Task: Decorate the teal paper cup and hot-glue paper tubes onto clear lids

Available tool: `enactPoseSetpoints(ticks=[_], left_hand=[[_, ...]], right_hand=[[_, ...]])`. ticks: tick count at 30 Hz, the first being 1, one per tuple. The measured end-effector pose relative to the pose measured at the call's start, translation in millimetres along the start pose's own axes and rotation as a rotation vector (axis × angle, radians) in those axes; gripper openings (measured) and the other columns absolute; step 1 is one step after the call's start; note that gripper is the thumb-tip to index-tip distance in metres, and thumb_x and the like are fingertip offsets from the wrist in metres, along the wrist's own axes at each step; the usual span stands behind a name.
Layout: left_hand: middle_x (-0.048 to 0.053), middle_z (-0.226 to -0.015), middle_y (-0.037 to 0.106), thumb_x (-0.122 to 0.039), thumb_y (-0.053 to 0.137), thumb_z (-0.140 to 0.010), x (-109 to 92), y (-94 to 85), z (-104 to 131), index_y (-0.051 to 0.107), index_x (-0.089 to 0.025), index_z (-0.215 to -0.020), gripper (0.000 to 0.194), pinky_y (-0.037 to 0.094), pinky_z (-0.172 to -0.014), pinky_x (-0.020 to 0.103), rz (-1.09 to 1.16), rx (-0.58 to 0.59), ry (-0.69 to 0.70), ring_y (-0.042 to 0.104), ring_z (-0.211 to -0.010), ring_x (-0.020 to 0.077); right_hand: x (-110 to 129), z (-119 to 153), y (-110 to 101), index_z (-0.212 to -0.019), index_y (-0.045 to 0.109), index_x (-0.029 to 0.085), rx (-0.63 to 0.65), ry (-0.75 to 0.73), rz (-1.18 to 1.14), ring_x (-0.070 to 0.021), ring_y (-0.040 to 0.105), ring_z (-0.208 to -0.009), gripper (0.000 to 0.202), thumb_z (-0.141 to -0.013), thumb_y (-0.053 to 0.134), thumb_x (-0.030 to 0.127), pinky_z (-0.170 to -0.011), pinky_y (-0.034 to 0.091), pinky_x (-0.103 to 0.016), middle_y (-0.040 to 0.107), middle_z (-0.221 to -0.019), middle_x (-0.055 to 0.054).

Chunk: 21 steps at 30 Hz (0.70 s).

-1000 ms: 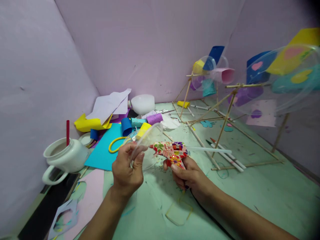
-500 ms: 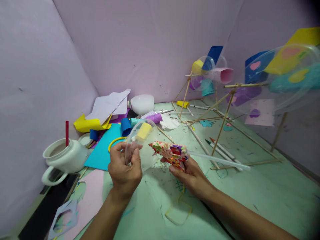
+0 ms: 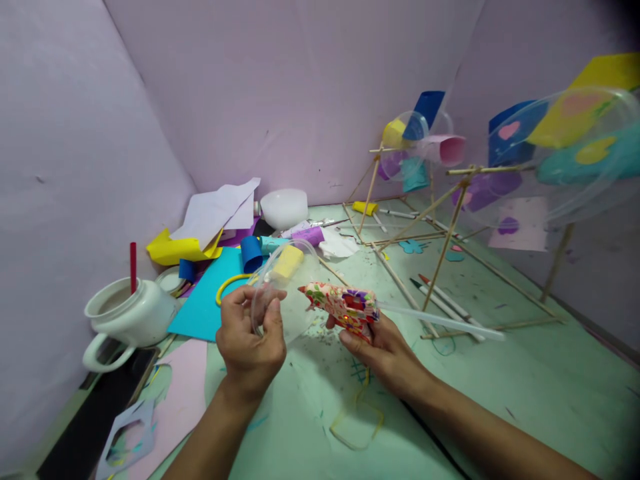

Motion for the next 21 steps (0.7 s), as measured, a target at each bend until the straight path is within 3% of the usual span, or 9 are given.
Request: enactPoseSetpoints(ticks=[7, 17, 21], left_hand=[[0.001, -0.078, 0.073, -0.013, 0.060, -0.077, -4.7, -0.1, -0.6, 0.044, -0.020, -0.098, 0.027, 0.057, -0.058, 0.025, 0.004, -0.001, 0.035, 0.072, -0.068, 0.0168], [0.001, -0.074, 0.073, -0.014, 0.058, -0.077, -14.3, -2.3, -1.1, 0.046, -0.018, -0.095, 0.023, 0.057, -0.056, 0.024, -0.077, -0.026, 0.115, 0.071, -0.062, 0.0154], [0.000, -0.074, 0.072, -0.015, 0.058, -0.076, -15.1, -4.3, -3.7, 0.046, -0.018, -0.095, 0.022, 0.056, -0.054, 0.024, -0.097, -0.041, 0.087, 0.071, -0.062, 0.0156]], right_hand=[[0.5, 0.4, 5.7, -0.088, 0.065, 0.019, 0.033, -0.018, 0.028, -0.0248, 0.061, -0.086, 0.019, -0.081, 0.057, 0.035, -0.077, 0.046, -0.035, 0.067, -0.089, -0.006], [2.0, 0.0, -14.5, -0.082, 0.061, 0.017, -0.132, 0.012, 0.105, -0.0220, 0.056, -0.076, 0.022, -0.079, 0.057, 0.038, -0.066, 0.045, -0.032, 0.062, -0.081, -0.006], [5.1, 0.6, -9.0, -0.081, 0.060, 0.018, -0.069, 0.000, 0.074, -0.0191, 0.055, -0.071, 0.019, -0.078, 0.057, 0.036, -0.063, 0.043, -0.029, 0.060, -0.078, -0.004]])
Point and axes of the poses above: each hand's wrist, its own z-axis away from the middle knuckle, its own y-axis out of the palm, x = y × z, the point moved 8 cm from there along -z, towards the middle knuckle
